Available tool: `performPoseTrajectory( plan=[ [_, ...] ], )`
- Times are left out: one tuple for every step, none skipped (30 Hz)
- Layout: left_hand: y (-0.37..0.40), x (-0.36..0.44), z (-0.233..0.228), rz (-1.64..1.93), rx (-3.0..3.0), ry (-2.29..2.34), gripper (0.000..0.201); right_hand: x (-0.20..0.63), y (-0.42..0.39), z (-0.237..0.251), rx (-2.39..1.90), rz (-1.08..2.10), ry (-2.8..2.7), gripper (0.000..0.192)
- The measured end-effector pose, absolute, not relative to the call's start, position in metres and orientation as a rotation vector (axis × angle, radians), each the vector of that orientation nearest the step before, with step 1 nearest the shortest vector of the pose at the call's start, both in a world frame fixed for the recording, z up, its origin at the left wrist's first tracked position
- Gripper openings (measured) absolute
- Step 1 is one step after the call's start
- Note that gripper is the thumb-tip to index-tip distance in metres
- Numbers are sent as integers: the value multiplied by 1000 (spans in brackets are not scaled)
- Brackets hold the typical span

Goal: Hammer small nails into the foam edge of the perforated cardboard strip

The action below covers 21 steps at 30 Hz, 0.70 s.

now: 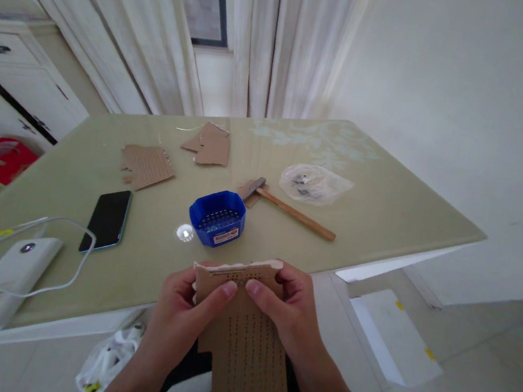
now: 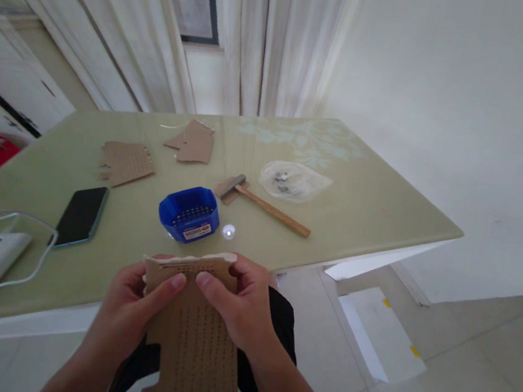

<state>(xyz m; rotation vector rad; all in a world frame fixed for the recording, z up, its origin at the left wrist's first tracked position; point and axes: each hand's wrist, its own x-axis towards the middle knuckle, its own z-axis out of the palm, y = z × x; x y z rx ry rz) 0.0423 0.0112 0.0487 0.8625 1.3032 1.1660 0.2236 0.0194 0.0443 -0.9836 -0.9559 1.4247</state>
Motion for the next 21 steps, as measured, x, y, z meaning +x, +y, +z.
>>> performPoseTrajectory(
  plan=[
    [10,39,41,1195,819,1295,56,223,19,44,-974,1460,-906,28],
    [9,34,34,1230,771,1288,61,222,18,44,-967,1498,-853,29],
    [9,29,26,1257,728,1285,65,222,17,44,-959,1539,-799,30],
    [9,25,21,1255,707,1281,67,221,16,44,-947,1577,-745,30],
    [9,20,17,1245,712,1276,68,219,15,43,-934,1610,-693,31],
    [10,17,14,1238,750,1271,68,218,14,43,-920,1633,-649,32],
    [11,15,14,1234,829,1260,65,217,13,43,-907,1645,-612,33],
    [13,13,16,1239,943,1247,59,216,12,42,-899,1652,-583,34],
    [15,12,19,1249,1082,1232,51,215,11,42,-895,1656,-563,35],
    [17,12,23,1266,1228,1217,41,214,11,41,-895,1663,-549,36],
    [19,12,27,1279,1366,1205,32,214,11,40,-898,1675,-539,37],
    [21,12,30,1291,1484,1197,25,213,11,39,-901,1690,-531,38],
    [22,12,33,1310,1575,1194,19,213,11,38,-905,1708,-525,40],
    [23,13,34,1331,1646,1195,14,212,11,38,-911,1723,-524,41],
    [24,12,35,1347,1706,1193,11,212,10,38,-916,1734,-526,42],
    [24,12,35,1356,1759,1190,10,212,10,37,-923,1744,-531,43],
    [24,12,34,1359,1806,1190,10,212,10,37,-928,1753,-537,44],
    [24,11,33,1362,1848,1193,11,212,10,37,-933,1759,-542,45],
    [23,10,31,1367,1883,1195,12,212,10,37,-940,1761,-548,45],
    [22,10,30,1375,1913,1193,13,212,10,37,-948,1761,-558,45],
    [21,9,29,1390,1937,1182,13,213,10,37,-955,1757,-570,45]
  ],
)
